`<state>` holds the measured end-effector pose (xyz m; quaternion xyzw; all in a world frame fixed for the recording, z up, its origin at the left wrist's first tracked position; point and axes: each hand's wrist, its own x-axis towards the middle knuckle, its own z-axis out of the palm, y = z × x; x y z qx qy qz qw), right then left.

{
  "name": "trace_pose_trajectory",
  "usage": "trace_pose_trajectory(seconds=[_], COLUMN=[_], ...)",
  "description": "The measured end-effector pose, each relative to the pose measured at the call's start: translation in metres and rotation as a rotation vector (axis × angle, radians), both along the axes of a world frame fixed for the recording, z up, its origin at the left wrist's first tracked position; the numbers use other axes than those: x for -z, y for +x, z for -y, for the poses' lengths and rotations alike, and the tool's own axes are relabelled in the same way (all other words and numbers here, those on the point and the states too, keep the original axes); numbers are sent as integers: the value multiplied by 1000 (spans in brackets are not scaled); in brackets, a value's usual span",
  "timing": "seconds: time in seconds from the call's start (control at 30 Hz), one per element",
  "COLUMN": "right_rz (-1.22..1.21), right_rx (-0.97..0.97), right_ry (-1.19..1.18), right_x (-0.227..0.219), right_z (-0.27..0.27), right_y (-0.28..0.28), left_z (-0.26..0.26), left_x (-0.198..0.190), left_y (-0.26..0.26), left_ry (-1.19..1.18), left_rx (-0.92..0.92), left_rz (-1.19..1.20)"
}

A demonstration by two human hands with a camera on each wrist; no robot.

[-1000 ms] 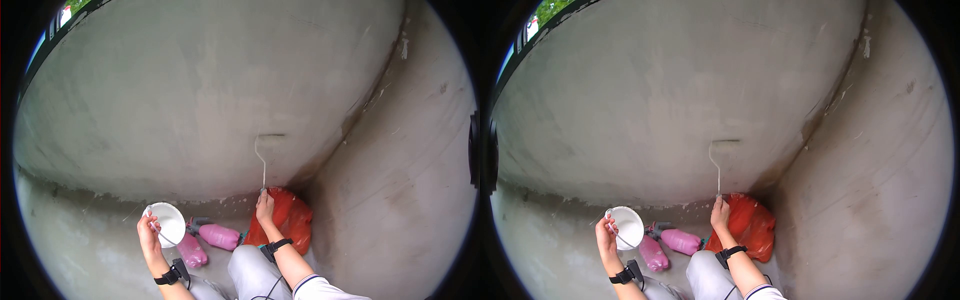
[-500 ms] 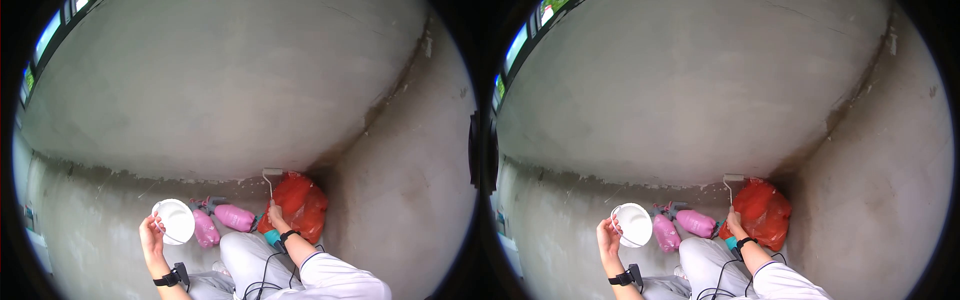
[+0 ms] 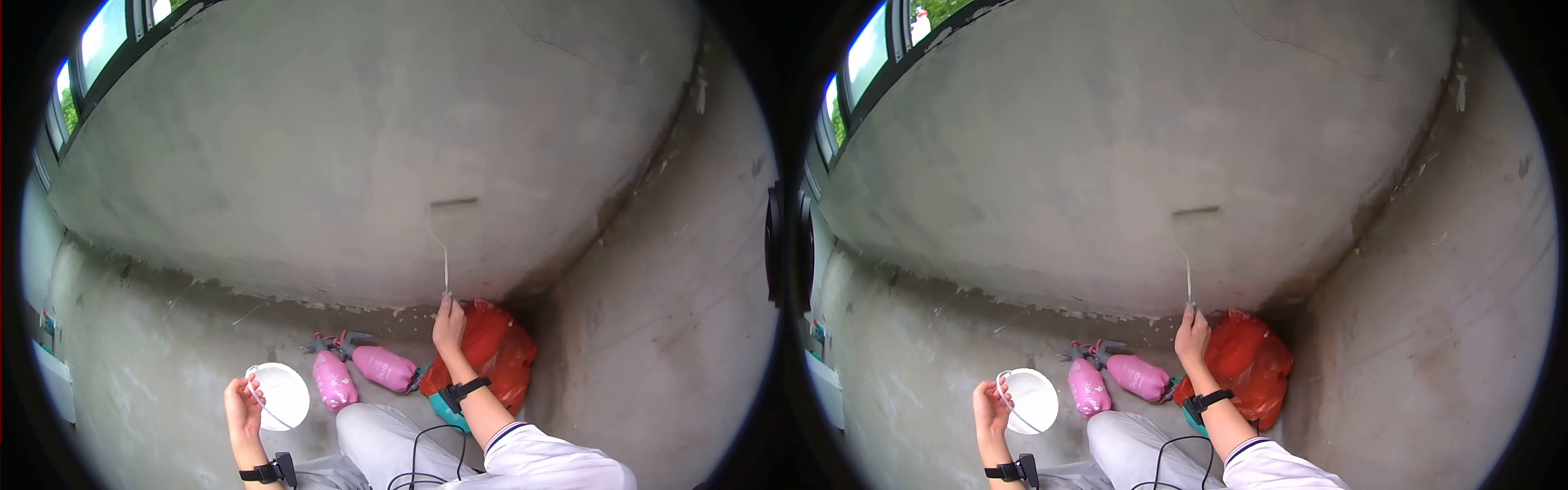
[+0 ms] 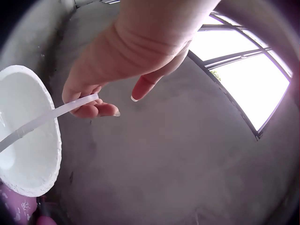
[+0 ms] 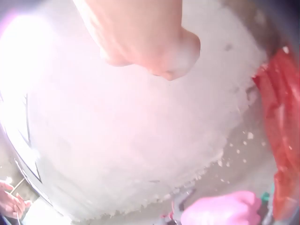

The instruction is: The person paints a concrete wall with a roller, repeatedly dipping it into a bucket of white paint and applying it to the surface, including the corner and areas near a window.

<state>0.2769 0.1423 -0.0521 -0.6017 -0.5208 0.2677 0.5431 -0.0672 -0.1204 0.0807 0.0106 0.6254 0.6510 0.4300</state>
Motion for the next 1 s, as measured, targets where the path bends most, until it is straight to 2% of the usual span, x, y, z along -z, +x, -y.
trace_pose_trajectory(seconds=[0.13,0.17,0.27,0.37,0.43,0.5,0.67,0.73,0.8,0.97,1.0], right_rz=[-127,-119,-180,-234,-434,-518,-696,-789,-722,-562,-426], right_rx=[-170,-190,-172,-145,-130,-159,-187,-216,-194,-198,-157], right_ry=[-50,-42,7,1,-32,-99,-339,-531,-551,-518,-418], right_x=[-76,-82,-81,-35,15,63,111,118,131,156,171], right_z=[-27,-31,-34,-15,-4,4,28,36,39,45,43], right_y=[-9,-13,-28,-39,-45,-49,-56,-52,-52,-55,-57], left_z=[-12,-15,-25,-25,-23,-22,-10,-4,0,-6,-7], left_x=[0,0,1,-6,-6,-11,0,8,14,21,22], left_y=[4,8,15,20,21,24,13,5,-2,-9,-9], left_ry=[22,34,-44,-15,-11,-8,-41,-55,-121,-107,-97], left_rx=[28,8,98,137,134,112,112,104,79,34,22], left_rz=[57,63,43,38,34,40,70,85,115,88,61])
